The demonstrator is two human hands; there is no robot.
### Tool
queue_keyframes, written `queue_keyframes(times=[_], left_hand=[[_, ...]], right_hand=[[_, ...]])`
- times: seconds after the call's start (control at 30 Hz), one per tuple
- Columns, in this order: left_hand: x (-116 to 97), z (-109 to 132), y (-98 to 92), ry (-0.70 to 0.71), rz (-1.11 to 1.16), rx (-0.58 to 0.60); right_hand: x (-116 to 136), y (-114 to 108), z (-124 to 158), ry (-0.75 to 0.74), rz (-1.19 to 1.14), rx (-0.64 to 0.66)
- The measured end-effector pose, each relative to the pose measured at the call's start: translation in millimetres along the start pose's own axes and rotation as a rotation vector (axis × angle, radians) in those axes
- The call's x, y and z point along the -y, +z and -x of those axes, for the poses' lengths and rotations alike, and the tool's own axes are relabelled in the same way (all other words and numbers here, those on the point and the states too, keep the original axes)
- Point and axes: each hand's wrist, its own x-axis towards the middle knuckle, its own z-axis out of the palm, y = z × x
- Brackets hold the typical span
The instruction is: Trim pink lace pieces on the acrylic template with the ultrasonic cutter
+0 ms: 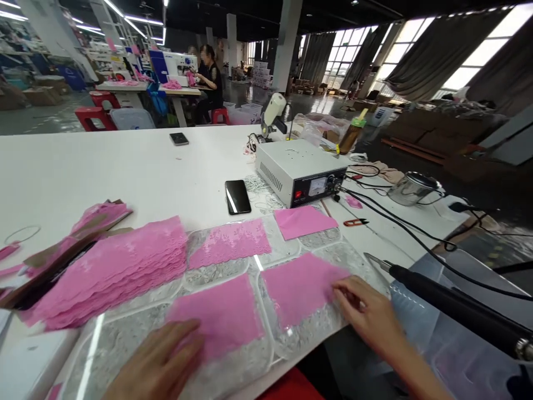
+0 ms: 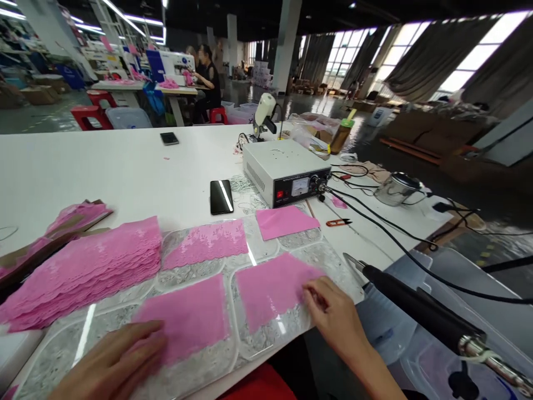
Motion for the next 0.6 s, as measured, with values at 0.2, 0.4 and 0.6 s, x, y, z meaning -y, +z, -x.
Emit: queue_keyframes(times=[0.2,0.4,0.6], left_hand=[[-44.9,-114.3,12.8,0.397,0.088,0.133],[-43.2,-144.1,44.9,0.573,-0.038,0.048],[-34.6,-146.1,53.6,0.65,-0.104,-0.058]], right_hand=[[-45.6,-9.0,0.1,0.065,-0.037,-0.195],[-70.0,-11.3,-1.3,0.027,-0.01,-0.3],[-69.8,-12.6,-3.9,-0.044,0.045,-0.239]])
